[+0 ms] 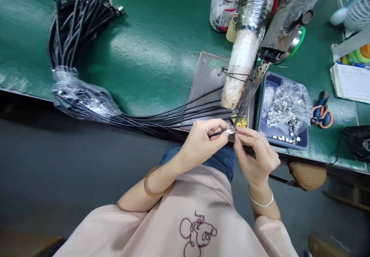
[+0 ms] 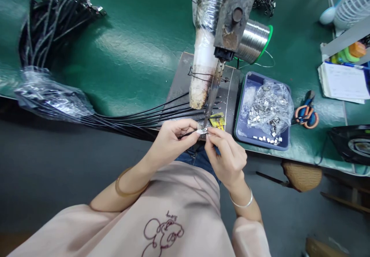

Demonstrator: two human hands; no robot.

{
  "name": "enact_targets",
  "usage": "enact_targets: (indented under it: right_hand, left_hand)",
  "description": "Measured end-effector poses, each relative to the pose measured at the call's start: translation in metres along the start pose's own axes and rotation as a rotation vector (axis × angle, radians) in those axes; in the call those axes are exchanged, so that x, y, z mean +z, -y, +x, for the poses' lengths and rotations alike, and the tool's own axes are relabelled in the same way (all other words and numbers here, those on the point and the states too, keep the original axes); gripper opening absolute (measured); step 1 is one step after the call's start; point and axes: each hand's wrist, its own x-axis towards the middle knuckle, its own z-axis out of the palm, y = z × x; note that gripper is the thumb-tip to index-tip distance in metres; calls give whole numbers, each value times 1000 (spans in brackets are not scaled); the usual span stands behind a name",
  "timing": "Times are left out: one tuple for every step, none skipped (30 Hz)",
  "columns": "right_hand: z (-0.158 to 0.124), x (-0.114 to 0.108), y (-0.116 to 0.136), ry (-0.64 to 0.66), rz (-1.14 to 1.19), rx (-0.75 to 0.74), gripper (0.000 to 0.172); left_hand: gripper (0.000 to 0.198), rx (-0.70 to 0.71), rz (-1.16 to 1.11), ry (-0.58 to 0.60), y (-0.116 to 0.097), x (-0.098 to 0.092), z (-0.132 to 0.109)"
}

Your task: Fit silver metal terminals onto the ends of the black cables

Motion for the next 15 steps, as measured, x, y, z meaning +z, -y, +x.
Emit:
enact_targets:
  right_hand:
    - [0,0,0,-1,2,8,26]
    - [1,1,0,-3,1,13,25]
    - [2,1,0,-4,1,16,24]
    - [2,1,1,-5,0,16,24]
    - [3,0,1,-8,-2,15,24]
    - [4,0,2,-11,-3,14,24]
    - [4,-1,2,-14,-3,11,24]
    - [4,-2,3,-14,-2,8,25]
    - [5,-2,4,-14,-3,1,25]
    - [4,-3,4,-10,-6,-7,25]
    - [4,-3,4,-4,-11,-16,25]
    - [4,-3,5,4,-19,-26,24]
    - [3,-3,5,14,-28,-37,24]
    - [2,-3,4,24,-35,-46,23]
    - [2,-3,4,30,-40,-51,22]
  left_hand:
    - [10,-2,-2,0,0,0,0]
    - [10,-3,-6,1,-1,0,0]
    - [10,-1,-12,0,-1,0,0]
    - [9,2,-18,1,-2,0,0]
    - [10,8,-25,4,-3,0,0]
    - [10,13,-32,8,-4,0,0]
    - [10,19,-39,13,-5,0,1]
    - [10,22,-44,17,-5,-1,1]
    - [9,22,-48,21,-6,-1,1]
    - [9,19,-50,25,-7,-1,1]
    - [9,14,-50,26,-7,-2,1]
    - [8,4,-48,28,-7,-2,1]
    - [8,-6,-44,32,-7,-3,0]
    - [7,-16,-38,34,-6,-3,0]
    - [7,-23,-31,35,-6,-4,0]
